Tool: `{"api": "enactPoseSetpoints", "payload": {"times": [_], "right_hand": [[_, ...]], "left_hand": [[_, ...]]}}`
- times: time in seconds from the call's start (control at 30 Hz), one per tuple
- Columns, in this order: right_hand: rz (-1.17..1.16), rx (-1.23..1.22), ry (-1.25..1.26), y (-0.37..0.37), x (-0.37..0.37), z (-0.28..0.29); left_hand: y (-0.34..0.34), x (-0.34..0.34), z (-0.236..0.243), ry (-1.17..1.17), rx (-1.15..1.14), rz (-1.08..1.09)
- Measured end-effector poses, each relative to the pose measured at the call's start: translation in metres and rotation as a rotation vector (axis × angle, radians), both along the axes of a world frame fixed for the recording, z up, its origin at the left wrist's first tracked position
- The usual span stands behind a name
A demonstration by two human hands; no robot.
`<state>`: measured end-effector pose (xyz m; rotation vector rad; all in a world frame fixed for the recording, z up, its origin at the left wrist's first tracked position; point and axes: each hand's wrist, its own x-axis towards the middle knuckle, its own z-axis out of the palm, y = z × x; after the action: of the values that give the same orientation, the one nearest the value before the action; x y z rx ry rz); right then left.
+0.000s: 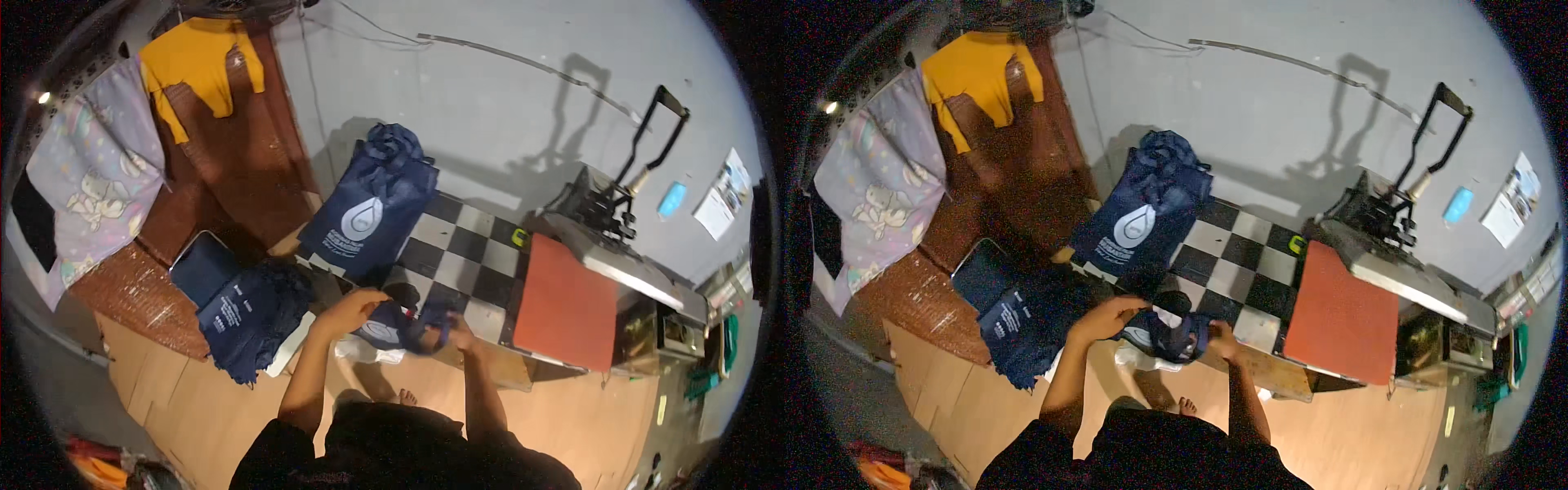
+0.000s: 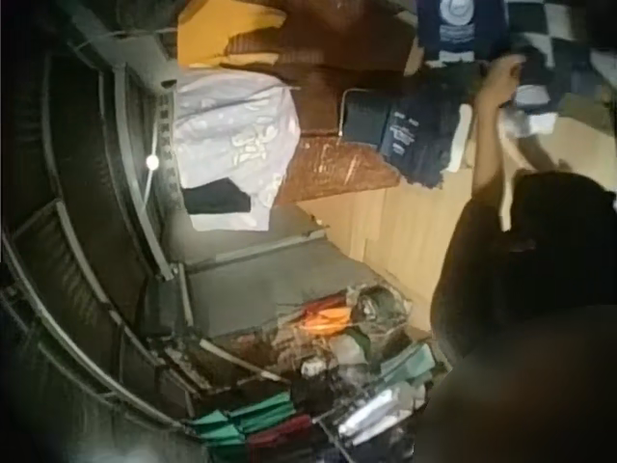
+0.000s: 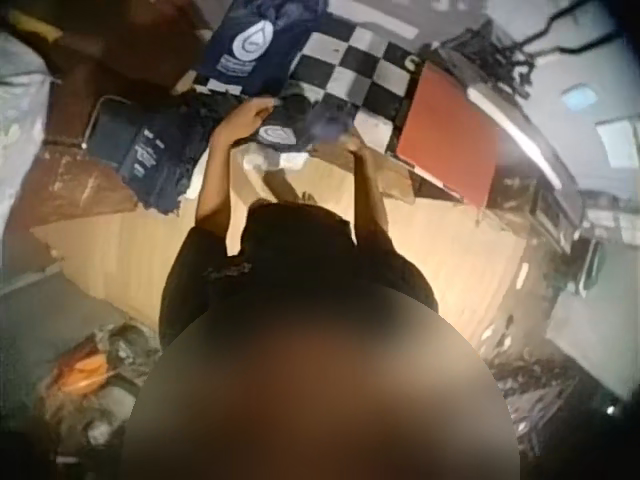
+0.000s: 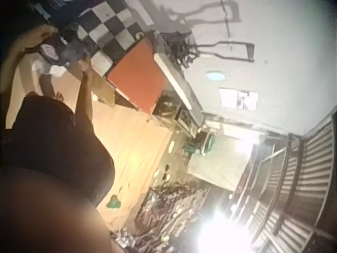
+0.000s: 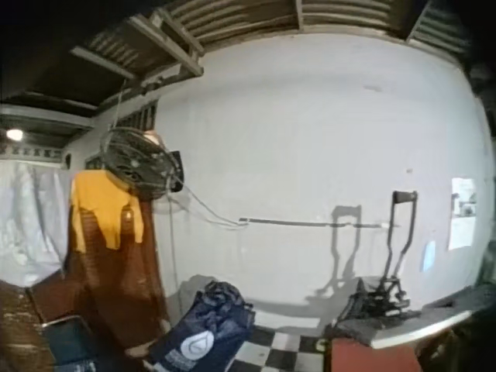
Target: Apply printed logos to navy blue shirts using a heat press machine.
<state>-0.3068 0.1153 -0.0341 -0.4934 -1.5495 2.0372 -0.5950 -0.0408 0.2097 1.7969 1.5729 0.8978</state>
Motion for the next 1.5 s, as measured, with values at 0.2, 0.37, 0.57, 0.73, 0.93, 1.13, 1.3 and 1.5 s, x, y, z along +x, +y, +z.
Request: {"api": "enactPoseSetpoints", "payload": {"times": [0.2,0.37,0.57,0.73,0.93,1.13,1.3,1.5], "right_hand": [[-0.125,0.146,-0.079,0.017,-0.101,0.066],[-0.172,0.269,-0.275,0.057,-0.148,0.093],[-0.296,-0.016,-0.247,0.114,-0.268,0.166],[-0.437,-0.125,-0.092,0.186,-0.397,0.177],[-1.023,0.505,-0.847,0.273,-0.501,0.124],[-1.206,0.675,-0.701,0.227,-0.551,0.133],[-0.966,0.896,-1.028,0.192,-0.573,0.117],[-0.694,1.068,-1.358,0.18,-0.565,0.066]], "left_hand": [[0.005,-0.086,-0.042,-0.327,-0.28,0.276],[0.019,-0.194,-0.122,-0.155,-0.414,0.161],[0.115,-0.318,0.011,-0.192,0.257,0.354],[0.178,-0.376,0.075,0.112,0.645,0.728],[0.241,-0.435,-0.065,0.361,0.404,0.46],[0.25,-0.453,-0.153,0.542,0.273,0.378],[0.273,-0.449,-0.159,0.609,0.214,0.375],[0.281,-0.44,-0.195,0.75,0.338,0.42]]}}
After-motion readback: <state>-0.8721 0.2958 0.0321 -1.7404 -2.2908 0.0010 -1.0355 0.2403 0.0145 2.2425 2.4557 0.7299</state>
